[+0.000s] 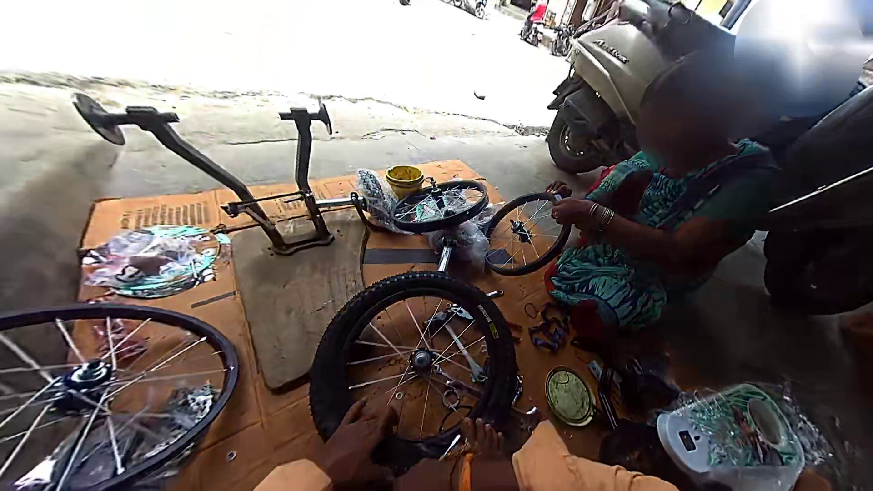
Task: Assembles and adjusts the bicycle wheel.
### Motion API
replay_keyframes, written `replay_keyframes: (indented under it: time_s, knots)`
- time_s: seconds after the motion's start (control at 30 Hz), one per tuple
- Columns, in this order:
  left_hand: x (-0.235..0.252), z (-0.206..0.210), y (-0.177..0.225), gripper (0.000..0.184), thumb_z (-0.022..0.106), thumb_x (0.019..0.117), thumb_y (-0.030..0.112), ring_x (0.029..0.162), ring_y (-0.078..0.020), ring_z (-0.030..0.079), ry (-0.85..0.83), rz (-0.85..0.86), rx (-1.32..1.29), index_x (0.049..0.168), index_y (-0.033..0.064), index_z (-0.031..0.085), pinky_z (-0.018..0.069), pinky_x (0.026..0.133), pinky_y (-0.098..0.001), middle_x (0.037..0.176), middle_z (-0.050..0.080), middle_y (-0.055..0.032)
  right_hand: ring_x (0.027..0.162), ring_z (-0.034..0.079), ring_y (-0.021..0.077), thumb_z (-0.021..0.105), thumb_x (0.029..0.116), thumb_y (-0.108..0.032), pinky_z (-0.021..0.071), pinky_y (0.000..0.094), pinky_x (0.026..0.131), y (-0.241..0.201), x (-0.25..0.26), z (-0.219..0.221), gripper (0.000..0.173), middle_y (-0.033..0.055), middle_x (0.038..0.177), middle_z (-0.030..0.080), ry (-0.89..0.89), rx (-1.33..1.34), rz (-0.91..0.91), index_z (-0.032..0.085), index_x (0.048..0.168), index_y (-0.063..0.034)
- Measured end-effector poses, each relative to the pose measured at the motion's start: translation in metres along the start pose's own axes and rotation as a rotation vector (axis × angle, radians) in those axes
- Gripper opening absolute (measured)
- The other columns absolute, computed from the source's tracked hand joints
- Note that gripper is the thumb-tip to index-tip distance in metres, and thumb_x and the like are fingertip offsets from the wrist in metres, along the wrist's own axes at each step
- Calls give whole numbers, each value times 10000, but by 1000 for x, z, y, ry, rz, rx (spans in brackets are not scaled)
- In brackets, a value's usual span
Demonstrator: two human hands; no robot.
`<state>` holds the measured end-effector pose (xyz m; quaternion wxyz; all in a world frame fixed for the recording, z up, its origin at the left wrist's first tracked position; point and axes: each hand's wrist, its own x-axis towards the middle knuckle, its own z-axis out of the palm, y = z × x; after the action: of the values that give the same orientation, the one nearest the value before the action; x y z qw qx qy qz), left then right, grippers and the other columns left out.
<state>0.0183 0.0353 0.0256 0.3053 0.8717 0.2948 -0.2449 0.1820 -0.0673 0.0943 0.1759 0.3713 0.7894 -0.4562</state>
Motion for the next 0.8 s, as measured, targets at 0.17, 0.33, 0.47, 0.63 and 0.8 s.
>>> replay_keyframes:
  time_s: [0.17, 0.33, 0.47, 0.63, 0.8]
  knots:
    - [0, 21, -4, 776, 816, 830, 486, 1344, -315, 527, 66, 9, -79, 1429, 76, 541, 90, 1246, -610, 1392, 613, -125, 744, 614, 157, 541, 1047, -191, 539, 347, 690, 43, -53, -36, 285, 86, 926, 678, 547, 710, -209, 664, 1231, -11]
    - [13, 33, -7, 984, 875, 708, 540, 1101, -245, 671, 127, -66, -35, 1490, 144, 428, 168, 1237, -599, 1143, 722, -67, 684, 587, 82, 359, 1120, -343, 517, 240, 590, 94, -44, -39, 335, -9, 916, 627, 1539, 1465, -223, 523, 1336, -145]
    - [-1, 19, 8, 1172, 854, 716, 573, 1100, -295, 680, 76, -111, -40, 1633, 205, 223, 155, 1241, -603, 1122, 741, -102, 922, 669, 133, 507, 1084, -265, 584, 322, 800, 86, -39, -17, 277, 14, 1121, 660, 1528, 1629, -27, 535, 1341, -166]
    - [11, 22, 49, 1142, 770, 718, 721, 1055, -386, 690, 104, -170, -30, 1588, 132, 322, 307, 1160, -629, 1083, 741, -165, 888, 698, 306, 481, 1055, -50, 625, 475, 723, 106, -39, -44, 726, 172, 1143, 619, 1597, 1545, -22, 144, 1631, -335]
    - [29, 12, 60, 891, 749, 738, 736, 1093, -388, 687, 3, -285, -237, 1369, 129, 587, 509, 976, -616, 1145, 726, -170, 893, 702, 282, 510, 1007, 4, 639, 493, 744, 113, -35, -73, 776, 141, 1102, 620, 1480, 1231, 189, 166, 1636, -291]
